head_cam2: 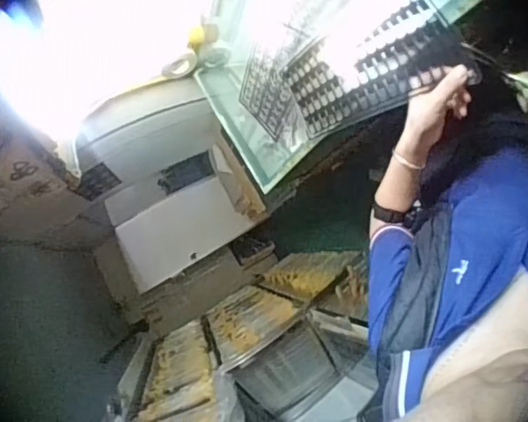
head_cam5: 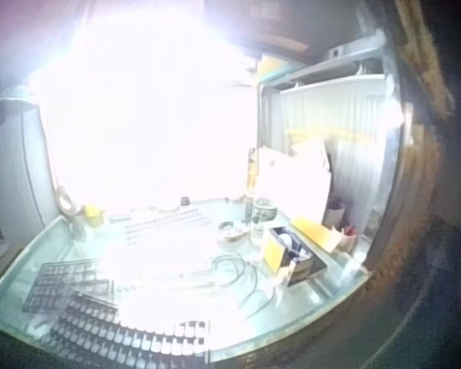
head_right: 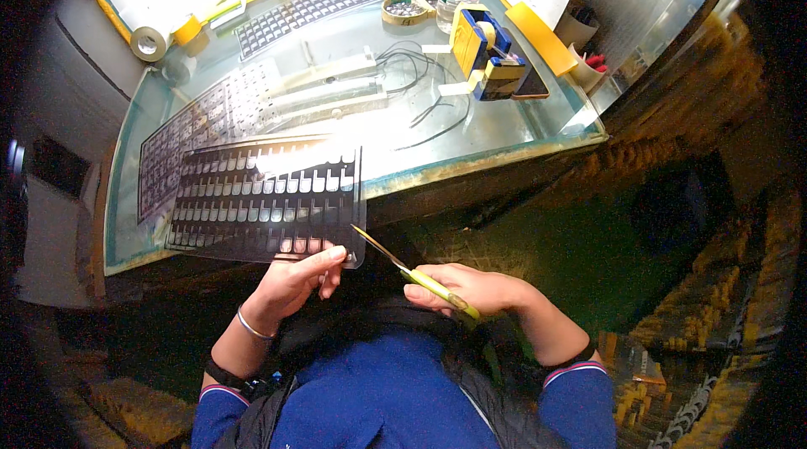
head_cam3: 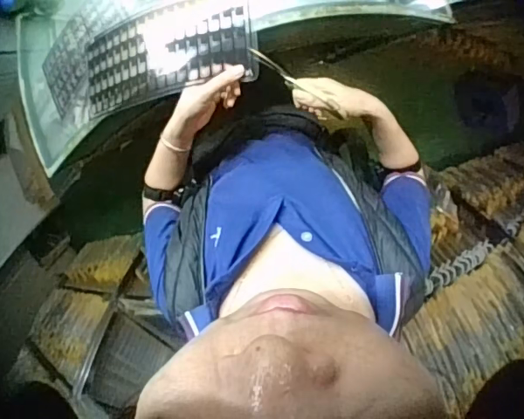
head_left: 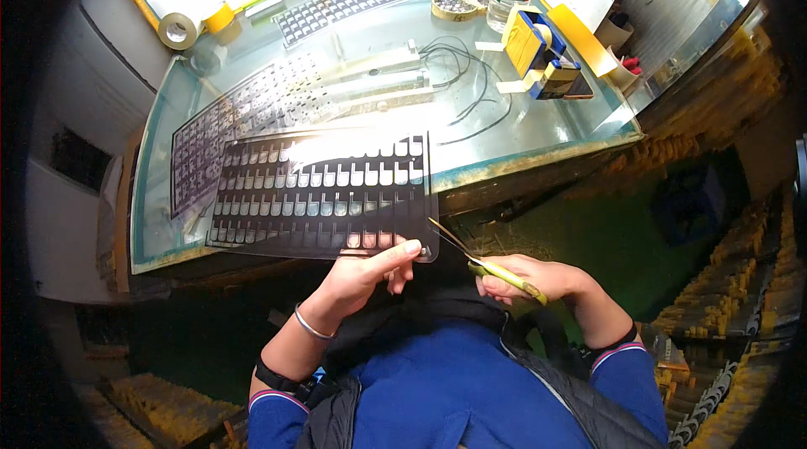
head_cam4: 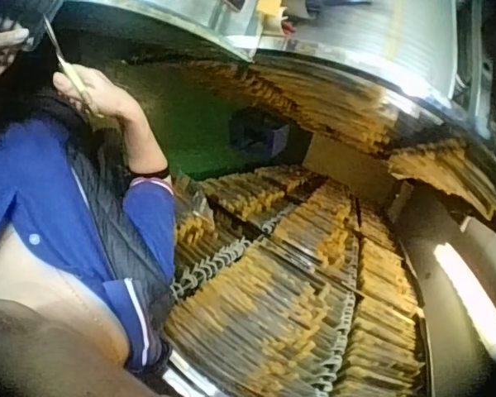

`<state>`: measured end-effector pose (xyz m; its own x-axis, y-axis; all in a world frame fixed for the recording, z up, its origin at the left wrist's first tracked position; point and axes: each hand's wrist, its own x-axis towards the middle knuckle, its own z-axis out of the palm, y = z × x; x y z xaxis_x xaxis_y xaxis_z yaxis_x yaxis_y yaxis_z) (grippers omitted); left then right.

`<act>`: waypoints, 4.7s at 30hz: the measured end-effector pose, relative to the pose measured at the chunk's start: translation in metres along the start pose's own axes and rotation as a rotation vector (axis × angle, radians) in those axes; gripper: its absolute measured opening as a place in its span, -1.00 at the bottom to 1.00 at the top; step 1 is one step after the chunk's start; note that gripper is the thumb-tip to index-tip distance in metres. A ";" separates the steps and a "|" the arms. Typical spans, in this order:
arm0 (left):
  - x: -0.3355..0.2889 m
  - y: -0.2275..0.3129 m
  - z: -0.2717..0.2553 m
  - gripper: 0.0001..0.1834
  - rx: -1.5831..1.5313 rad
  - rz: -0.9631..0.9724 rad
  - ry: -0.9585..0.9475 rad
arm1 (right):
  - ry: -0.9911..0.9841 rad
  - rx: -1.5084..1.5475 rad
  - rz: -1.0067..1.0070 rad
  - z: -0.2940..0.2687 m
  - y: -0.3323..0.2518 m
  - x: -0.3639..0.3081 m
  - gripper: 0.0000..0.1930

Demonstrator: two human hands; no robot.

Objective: Cutting several metal grids into smaller pieces using scissors on a glass table.

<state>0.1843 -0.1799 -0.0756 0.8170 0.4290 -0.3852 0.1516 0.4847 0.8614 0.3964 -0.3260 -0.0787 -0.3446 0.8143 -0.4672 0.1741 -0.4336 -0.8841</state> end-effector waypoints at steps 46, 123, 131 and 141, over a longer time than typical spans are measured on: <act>0.013 -0.004 0.028 -0.81 -0.174 0.083 0.069 | 0.425 0.180 0.015 0.036 -0.031 0.016 -0.65; 0.001 -0.028 0.058 -0.75 -0.087 -0.096 -0.148 | 0.691 0.110 -0.249 0.039 0.001 0.029 -0.82; -0.003 -0.033 0.065 -0.68 -0.099 -0.117 -0.173 | 0.688 0.167 -0.324 0.030 0.000 0.036 -0.80; 0.002 -0.017 0.077 -0.70 -0.133 -0.173 -0.252 | 0.744 0.093 -0.586 0.024 0.009 0.050 -0.79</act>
<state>0.2265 -0.2462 -0.0651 0.8998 0.1374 -0.4141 0.2401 0.6365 0.7330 0.3583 -0.2983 -0.1100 0.3279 0.9348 0.1366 0.0746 0.1185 -0.9901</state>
